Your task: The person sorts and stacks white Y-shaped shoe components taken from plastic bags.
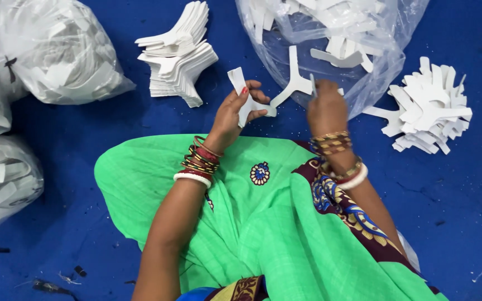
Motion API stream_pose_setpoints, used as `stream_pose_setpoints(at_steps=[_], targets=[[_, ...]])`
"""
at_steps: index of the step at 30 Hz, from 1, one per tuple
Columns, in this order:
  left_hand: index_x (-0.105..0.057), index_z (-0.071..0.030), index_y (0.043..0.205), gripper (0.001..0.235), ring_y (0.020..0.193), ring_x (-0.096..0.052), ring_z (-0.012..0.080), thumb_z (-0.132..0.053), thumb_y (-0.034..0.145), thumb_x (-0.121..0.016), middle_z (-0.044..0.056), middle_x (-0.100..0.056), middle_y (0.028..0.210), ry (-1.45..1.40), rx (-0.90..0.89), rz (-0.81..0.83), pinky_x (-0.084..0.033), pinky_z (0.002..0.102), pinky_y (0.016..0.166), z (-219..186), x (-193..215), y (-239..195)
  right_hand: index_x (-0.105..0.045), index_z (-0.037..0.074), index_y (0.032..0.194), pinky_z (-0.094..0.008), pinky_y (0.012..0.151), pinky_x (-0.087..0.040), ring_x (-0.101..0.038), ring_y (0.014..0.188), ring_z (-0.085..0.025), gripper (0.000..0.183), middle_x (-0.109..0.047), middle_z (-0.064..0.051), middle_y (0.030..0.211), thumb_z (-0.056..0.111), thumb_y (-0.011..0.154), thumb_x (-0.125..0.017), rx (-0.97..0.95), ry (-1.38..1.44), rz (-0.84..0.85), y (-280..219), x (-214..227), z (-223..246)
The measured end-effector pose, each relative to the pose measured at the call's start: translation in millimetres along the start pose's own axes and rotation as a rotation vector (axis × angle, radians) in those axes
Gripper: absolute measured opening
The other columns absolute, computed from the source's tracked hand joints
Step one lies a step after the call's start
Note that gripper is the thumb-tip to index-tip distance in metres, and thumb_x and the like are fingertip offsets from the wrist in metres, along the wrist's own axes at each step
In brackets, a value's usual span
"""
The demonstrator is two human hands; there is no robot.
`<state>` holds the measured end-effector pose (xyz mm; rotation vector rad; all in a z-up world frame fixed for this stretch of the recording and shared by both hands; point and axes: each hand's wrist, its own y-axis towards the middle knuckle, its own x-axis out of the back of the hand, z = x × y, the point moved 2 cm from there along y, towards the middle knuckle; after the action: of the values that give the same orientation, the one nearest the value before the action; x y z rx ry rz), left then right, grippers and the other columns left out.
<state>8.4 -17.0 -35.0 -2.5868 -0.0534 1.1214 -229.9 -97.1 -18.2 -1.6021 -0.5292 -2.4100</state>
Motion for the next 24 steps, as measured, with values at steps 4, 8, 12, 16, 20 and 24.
stream_pose_setpoints(at_steps=[4,8,12,16,20,24], targets=[[-0.047,-0.001,0.140,0.040,0.125,-0.062,0.0287,-0.029,0.113,-0.040,0.015,-0.061,0.127,-0.082,-0.018,0.038,-0.059,0.042,0.102,-3.5,-5.3,1.5,-0.061,0.001,0.115,-0.039,0.076,-0.058,-0.073,0.085,-0.030,0.023,-0.066,-0.016,0.100,-0.002,0.095,-0.071,-0.153,0.312,-0.052,6.2,72.1,35.8],[-0.043,-0.001,0.146,0.043,0.141,-0.052,0.0332,-0.029,0.113,-0.039,0.020,-0.052,0.149,-0.165,-0.054,0.114,-0.051,0.045,0.113,-12.7,-23.9,-3.9,-0.060,0.003,0.121,-0.031,0.076,-0.060,-0.069,0.087,-0.017,0.027,-0.069,-0.008,0.105,0.005,0.097,-0.074,-0.501,1.343,0.082,5.7,51.4,57.4],[-0.040,-0.003,0.152,0.045,0.148,-0.045,0.0315,-0.026,0.113,-0.038,0.019,-0.042,0.162,-0.181,-0.115,0.159,-0.042,0.041,0.123,-15.0,-29.0,-6.7,-0.060,0.003,0.116,-0.030,0.074,-0.064,-0.073,0.089,-0.016,0.028,-0.070,-0.007,0.104,0.008,0.092,-0.075,-0.625,1.516,0.213,2.6,3.2,87.1],[-0.045,-0.003,0.146,0.039,0.149,-0.046,0.0318,-0.025,0.114,-0.040,0.020,-0.043,0.161,-0.182,-0.141,0.188,-0.043,0.041,0.124,-6.8,-18.0,-2.5,-0.062,0.001,0.115,-0.030,0.076,-0.065,-0.074,0.092,-0.016,0.029,-0.071,-0.008,0.105,0.008,0.091,-0.076,-0.636,1.474,0.237,-4.0,-20.1,78.6],[-0.052,-0.006,0.133,0.024,0.140,-0.053,0.0319,-0.021,0.115,-0.045,0.018,-0.051,0.150,-0.185,-0.154,0.182,-0.050,0.046,0.117,-10.3,-9.9,0.0,-0.065,0.002,0.120,-0.028,0.065,-0.056,-0.068,0.079,-0.014,0.034,-0.070,-0.008,0.097,0.014,0.092,-0.080,-0.551,1.117,0.264,5.2,-17.3,46.0],[-0.054,-0.007,0.129,0.018,0.133,-0.056,0.0275,-0.017,0.115,-0.048,0.012,-0.056,0.134,-0.227,-0.179,0.130,-0.055,0.052,0.113,-14.0,-2.1,-0.5,-0.069,0.003,0.118,-0.038,0.076,-0.054,-0.063,0.086,-0.025,0.033,-0.063,-0.015,0.106,0.012,0.091,-0.084,-0.107,0.371,-0.048,18.8,2.5,25.1]])
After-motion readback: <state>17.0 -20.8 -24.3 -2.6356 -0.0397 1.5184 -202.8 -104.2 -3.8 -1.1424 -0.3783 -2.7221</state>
